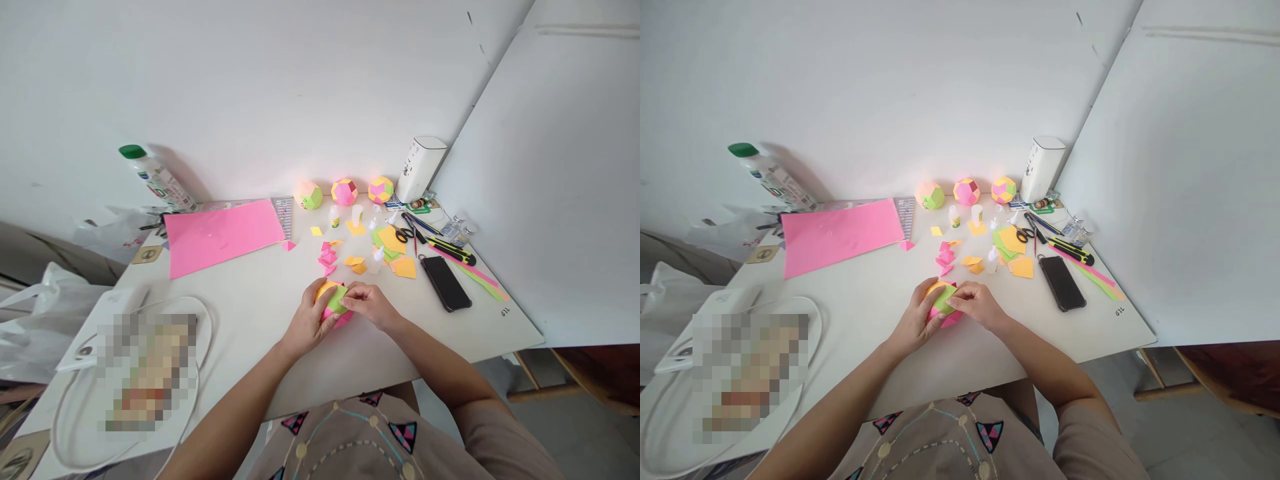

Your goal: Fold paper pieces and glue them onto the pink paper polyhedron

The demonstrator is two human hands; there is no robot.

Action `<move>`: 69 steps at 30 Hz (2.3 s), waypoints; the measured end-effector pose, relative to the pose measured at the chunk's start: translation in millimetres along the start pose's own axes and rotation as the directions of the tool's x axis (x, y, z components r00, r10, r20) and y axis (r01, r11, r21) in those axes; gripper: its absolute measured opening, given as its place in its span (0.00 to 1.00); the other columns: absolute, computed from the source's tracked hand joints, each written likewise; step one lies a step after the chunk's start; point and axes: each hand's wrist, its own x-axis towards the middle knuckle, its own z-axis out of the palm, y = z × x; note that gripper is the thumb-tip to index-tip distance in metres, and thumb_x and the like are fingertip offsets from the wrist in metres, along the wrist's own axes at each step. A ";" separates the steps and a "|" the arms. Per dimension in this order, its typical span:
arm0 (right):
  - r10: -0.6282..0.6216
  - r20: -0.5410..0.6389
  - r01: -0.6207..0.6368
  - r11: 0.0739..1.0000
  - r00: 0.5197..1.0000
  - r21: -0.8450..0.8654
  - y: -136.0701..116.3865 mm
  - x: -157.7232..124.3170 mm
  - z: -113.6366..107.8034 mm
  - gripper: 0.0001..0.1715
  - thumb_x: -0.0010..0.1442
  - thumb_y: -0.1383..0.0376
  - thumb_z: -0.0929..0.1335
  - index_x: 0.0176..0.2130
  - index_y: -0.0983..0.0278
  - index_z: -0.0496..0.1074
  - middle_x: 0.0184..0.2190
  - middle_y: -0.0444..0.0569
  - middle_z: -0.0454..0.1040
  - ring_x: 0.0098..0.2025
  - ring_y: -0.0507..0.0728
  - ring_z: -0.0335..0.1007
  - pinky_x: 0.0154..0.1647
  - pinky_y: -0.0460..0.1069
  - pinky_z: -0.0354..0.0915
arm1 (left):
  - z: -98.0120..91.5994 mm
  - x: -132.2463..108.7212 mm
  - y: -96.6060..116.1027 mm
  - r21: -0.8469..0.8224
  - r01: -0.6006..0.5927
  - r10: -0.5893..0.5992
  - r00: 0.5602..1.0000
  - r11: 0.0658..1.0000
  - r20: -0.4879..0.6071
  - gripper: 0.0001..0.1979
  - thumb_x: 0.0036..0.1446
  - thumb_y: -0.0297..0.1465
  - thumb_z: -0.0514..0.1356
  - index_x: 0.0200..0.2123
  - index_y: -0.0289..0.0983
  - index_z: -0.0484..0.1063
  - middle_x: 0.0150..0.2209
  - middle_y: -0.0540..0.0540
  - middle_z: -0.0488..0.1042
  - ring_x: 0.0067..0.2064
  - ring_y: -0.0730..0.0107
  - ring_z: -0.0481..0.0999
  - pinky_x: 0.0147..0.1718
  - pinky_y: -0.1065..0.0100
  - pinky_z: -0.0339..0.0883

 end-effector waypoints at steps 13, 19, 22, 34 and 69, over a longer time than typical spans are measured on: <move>-0.036 -0.001 0.036 0.999 0.999 -0.021 -0.6 -0.6 0.5 0.16 0.51 0.54 0.72 0.25 0.64 0.75 0.30 0.46 0.68 0.35 0.54 0.65 0.40 0.51 0.63 | 1.9 -0.5 -0.5 -0.090 0.030 -0.030 1.000 0.996 -0.002 0.24 0.64 0.41 0.48 0.62 0.43 0.51 0.61 0.36 0.49 0.63 0.53 0.56 0.56 0.49 0.62; -0.096 -0.068 0.096 0.995 0.993 0.006 0.3 -0.1 -0.5 0.21 0.58 0.48 0.66 0.34 0.63 0.75 0.35 0.49 0.73 0.44 0.57 0.68 0.49 0.53 0.63 | 5.2 -1.3 0.3 -0.203 0.146 -0.154 0.988 0.968 -0.026 0.27 0.66 0.43 0.40 0.65 0.42 0.43 0.61 0.36 0.50 0.65 0.57 0.52 0.60 0.48 0.57; -0.091 -0.122 0.094 0.995 0.988 0.025 0.8 1.5 -3.2 0.22 0.57 0.47 0.66 0.37 0.62 0.74 0.42 0.50 0.74 0.49 0.59 0.68 0.51 0.54 0.63 | 2.9 -0.8 1.6 -0.180 0.212 -0.219 0.976 0.961 -0.018 0.29 0.66 0.45 0.39 0.66 0.40 0.43 0.62 0.35 0.50 0.65 0.55 0.53 0.59 0.48 0.58; -0.124 -0.109 0.116 0.990 0.986 -0.080 5.5 4.9 -5.3 0.21 0.61 0.49 0.64 0.40 0.62 0.73 0.44 0.51 0.72 0.49 0.58 0.67 0.51 0.53 0.63 | -4.1 0.4 5.6 -0.036 0.056 -0.061 0.983 0.998 -0.173 0.26 0.64 0.42 0.46 0.62 0.40 0.54 0.59 0.36 0.55 0.61 0.53 0.58 0.54 0.48 0.62; -0.489 0.048 0.471 0.803 0.871 -0.365 12.1 1.5 1.8 0.13 0.64 0.59 0.63 0.46 0.59 0.72 0.44 0.53 0.72 0.49 0.58 0.68 0.50 0.56 0.68 | -13.3 0.6 17.0 -0.198 0.140 -0.162 0.982 0.970 -0.099 0.08 0.56 0.37 0.60 0.33 0.38 0.67 0.47 0.41 0.61 0.52 0.57 0.63 0.51 0.53 0.64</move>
